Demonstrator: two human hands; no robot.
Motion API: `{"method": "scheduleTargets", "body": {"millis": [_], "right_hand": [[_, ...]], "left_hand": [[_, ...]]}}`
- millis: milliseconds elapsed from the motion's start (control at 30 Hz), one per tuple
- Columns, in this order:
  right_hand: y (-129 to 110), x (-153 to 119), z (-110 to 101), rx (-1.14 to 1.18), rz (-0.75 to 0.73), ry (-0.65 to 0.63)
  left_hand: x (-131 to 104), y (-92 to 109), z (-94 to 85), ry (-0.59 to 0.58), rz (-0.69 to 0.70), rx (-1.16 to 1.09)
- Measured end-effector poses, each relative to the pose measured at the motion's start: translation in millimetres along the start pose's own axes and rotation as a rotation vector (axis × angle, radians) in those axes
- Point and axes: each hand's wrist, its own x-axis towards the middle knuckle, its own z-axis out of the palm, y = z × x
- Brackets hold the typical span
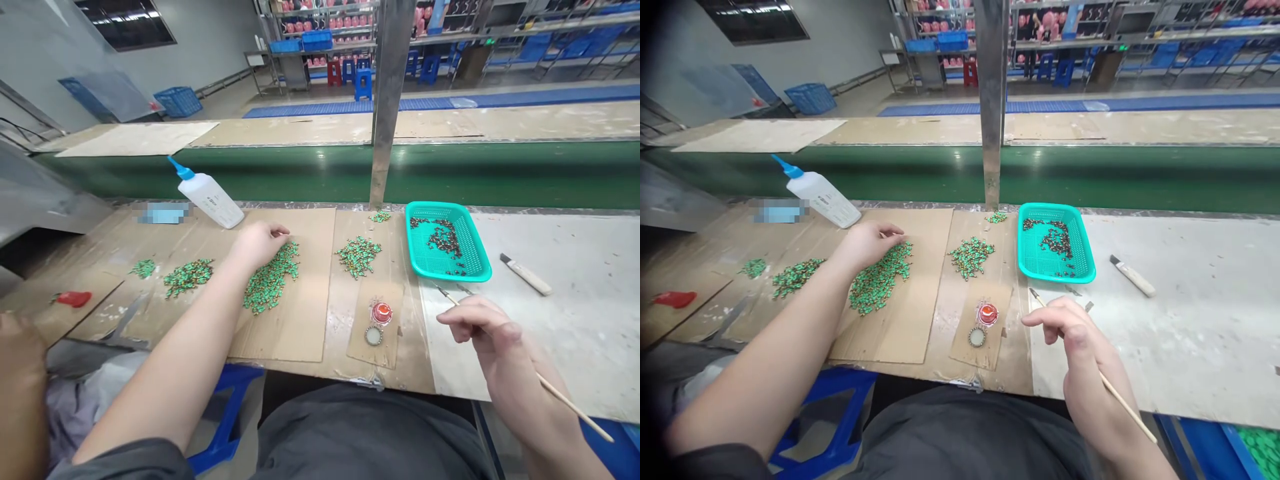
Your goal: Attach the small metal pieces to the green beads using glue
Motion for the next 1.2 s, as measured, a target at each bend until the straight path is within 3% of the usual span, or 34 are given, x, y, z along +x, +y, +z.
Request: {"method": "scheduleTargets", "body": {"millis": [200,400,600,700,1000,1100,1200], "right_hand": [[5.1,-1.5,-0.6,0.037,0.052,-0.011],[6.4,-0.6,-0.2,0.059,0.080,0.022],[-1.6,7.1,5.3,0.082,0.074,0.025],[-3.5,10.5,7.6,0.082,0.081,0.015],[1.5,15.6,11.5,0.326,0.258,-0.031],[1.9,17.9,11.4,0.325,0.228,-0.049],[4.5,20.6,10.0,0.184,0.150,-0.042]], "left_hand": [[9.2,7.6,8.3,-0.082,0.079,0.032],[3.2,1.8,6.7,-0.052,0.122,-0.084],[-30.4,6.8,1.8,0.089,0.205,-0.490],[-49.5,14.4,5.2,0.123,0.183,-0.707],[-108.3,26.6,31.7,-0.048,0.126,-1.118],[-120.7,27.7,43.6,-0.073,0.133,-1.163],[-133.4,33.2,49.4,-0.085,0.125,-1.199]]}}
